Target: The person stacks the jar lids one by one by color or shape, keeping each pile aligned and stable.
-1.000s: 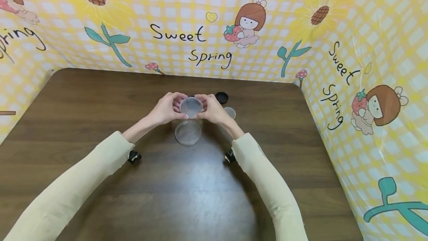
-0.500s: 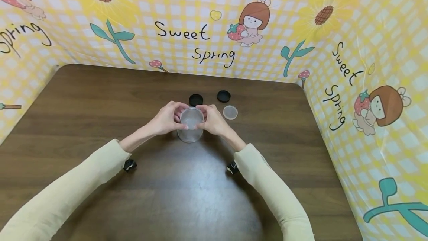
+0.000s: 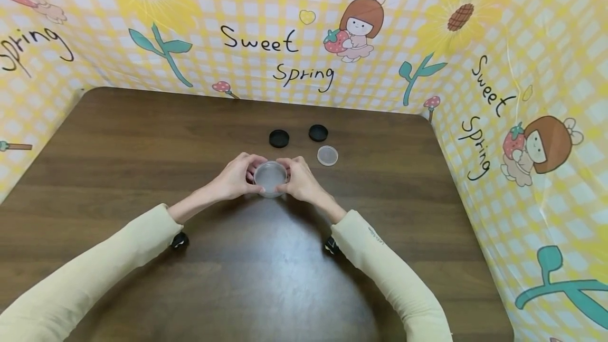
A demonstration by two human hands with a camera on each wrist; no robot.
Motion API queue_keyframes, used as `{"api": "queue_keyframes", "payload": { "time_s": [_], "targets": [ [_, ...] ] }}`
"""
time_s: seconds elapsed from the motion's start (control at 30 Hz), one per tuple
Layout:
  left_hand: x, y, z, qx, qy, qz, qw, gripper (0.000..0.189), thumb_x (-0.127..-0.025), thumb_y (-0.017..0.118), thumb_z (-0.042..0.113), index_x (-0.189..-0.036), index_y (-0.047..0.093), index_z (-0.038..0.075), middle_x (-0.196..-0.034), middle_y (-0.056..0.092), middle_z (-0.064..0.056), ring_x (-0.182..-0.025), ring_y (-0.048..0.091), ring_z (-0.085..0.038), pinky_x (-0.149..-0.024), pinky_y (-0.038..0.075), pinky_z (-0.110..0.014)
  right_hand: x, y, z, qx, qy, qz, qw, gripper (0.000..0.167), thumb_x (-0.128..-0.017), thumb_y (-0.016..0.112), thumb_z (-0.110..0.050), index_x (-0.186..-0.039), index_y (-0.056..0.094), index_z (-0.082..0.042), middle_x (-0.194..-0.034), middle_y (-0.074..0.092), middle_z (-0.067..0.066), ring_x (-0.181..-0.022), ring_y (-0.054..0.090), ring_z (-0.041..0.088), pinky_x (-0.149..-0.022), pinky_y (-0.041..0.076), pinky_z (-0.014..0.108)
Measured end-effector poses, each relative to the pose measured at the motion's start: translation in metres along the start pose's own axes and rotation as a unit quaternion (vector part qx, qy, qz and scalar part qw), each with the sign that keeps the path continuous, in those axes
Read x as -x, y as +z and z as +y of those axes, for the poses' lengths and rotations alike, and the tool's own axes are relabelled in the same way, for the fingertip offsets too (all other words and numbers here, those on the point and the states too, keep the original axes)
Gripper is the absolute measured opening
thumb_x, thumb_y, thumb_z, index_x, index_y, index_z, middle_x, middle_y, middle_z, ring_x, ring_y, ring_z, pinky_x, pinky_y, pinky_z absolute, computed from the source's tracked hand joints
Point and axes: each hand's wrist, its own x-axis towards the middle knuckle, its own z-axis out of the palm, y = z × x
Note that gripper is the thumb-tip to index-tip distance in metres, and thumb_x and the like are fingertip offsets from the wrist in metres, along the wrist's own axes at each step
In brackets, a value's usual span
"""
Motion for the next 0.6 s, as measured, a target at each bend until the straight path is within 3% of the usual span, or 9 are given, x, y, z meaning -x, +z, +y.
{"api": "queue_keyframes", "payload": {
  "time_s": [0.3, 0.6],
  "targets": [
    [-0.0016, 0.0001, 0.0024, -0.022, -0.014, -0.021, 0.9994, 0.063, -0.070, 0.085, 0.003, -0.124, 0.055, -0.008, -0.108, 0.049, -0.021, -0.090, 0.053, -0.026, -0.076, 0.051, -0.031, -0.0002, -0.0064, -0.0020, 0.056, -0.021, -0.029, 0.9978, 0.066, -0.076, 0.081, -0.007, -0.134, 0.051, 0.006, -0.113, 0.049, 0.021, -0.103, 0.052, 0.028, -0.077, 0.049, 0.025],
    [-0.0012, -0.0009, 0.0044, -0.064, -0.017, -0.022, 0.9976, 0.064, -0.071, 0.084, 0.005, -0.125, 0.054, -0.008, -0.108, 0.049, -0.023, -0.100, 0.047, -0.032, -0.082, 0.046, -0.039, -0.0033, -0.0015, -0.0078, 0.119, -0.037, -0.013, 0.9921, 0.066, -0.074, 0.083, -0.009, -0.131, 0.054, 0.007, -0.091, 0.062, 0.016, -0.104, 0.044, 0.026, -0.089, 0.040, 0.037]
  ]
}}
